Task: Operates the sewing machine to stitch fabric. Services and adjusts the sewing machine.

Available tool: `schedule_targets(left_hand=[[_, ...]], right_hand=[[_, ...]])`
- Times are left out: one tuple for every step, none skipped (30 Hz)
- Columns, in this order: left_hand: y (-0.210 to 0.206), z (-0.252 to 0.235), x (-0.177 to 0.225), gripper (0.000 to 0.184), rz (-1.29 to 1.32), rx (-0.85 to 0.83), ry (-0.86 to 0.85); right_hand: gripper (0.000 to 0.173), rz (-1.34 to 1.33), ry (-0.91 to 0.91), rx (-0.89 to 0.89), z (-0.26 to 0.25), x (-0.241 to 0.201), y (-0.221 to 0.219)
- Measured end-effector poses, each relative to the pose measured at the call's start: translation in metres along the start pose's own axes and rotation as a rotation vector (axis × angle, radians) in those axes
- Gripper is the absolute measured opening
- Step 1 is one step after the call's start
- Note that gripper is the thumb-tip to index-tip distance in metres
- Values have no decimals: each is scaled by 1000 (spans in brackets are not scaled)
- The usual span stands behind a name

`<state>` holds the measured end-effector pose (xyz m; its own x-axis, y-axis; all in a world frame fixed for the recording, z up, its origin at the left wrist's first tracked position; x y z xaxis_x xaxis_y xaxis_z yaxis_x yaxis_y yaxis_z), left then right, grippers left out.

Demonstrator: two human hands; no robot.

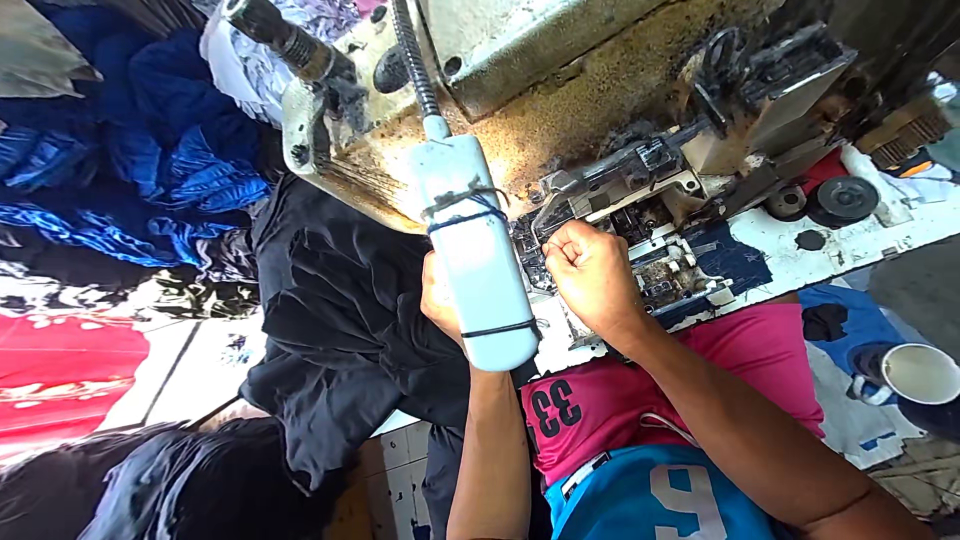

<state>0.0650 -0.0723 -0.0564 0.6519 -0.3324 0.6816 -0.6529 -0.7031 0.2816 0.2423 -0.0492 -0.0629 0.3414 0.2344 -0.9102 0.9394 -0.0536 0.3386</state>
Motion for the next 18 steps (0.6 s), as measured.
schedule_targets(left_hand=[[0, 0, 1, 11, 9, -3, 2], [-1, 0, 3, 11, 16, -3, 4], [-1, -1, 4, 10, 19, -2, 5], [-1, -1, 5, 10, 20, -1, 6], [-2, 0, 6, 10, 21, -1, 5], [-2, 0, 6, 10, 24, -2, 5], [-2, 0, 7, 9, 30, -3, 7], [-2, 0, 8, 9, 33, -3, 9], [-2, -1, 9, 9, 30, -4, 12], [-2, -1, 9, 9, 22, -4, 15], [-2, -1, 10, 9, 24, -6, 15], [-3, 0, 10, 9, 36, -10, 12], [-3, -1, 10, 9, 59, -12, 8], [-4, -1, 10, 8, 80, -12, 7], [-4, -1, 10, 8, 97, -16, 7], [-4, -1, 11, 8, 103, -22, 9], [-4, -1, 11, 8, 104, -24, 12], [-4, -1, 11, 8, 103, -26, 14]], right_hand=[[10, -4, -4, -3, 0, 0, 0], [11, -7, -5, -5, 0, -1, -1], [10, -9, -5, -6, 0, -1, -1], [10, -10, -5, -7, 0, -1, -1], [11, -11, -3, -7, 0, -1, -1], [11, -10, -2, -7, 0, -2, -1], [11, -9, -3, -9, 0, -2, -1], [11, -10, -4, -14, 0, -3, -1], [11, -13, -7, -21, -1, -3, -1], [11, -22, -8, -28, -1, -4, -1], [10, -30, -12, -34, -2, -4, -2], [10, -39, -16, -40, -2, -4, -2], [11, -45, -18, -49, -2, -4, -3], [11, -51, -13, -55, -2, -4, -3], [12, -54, -4, -62, -2, -5, -3], [13, -59, 5, -73, -1, -6, -3], [14, -66, 15, -79, -1, -6, -3], [16, -74, 24, -79, 0, -7, -3]])
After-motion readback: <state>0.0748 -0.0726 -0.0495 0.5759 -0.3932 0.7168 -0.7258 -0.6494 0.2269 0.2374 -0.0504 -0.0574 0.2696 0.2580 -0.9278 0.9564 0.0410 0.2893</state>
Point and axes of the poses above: each hand's wrist, its own z-axis away from the middle knuckle, its own y-axis out of the back of the hand, x = y × z, the point moved 3 cm from there along -z, towards the middle knuckle, and after that the axes turned 5 degrees about y, right-handed, at the moved point
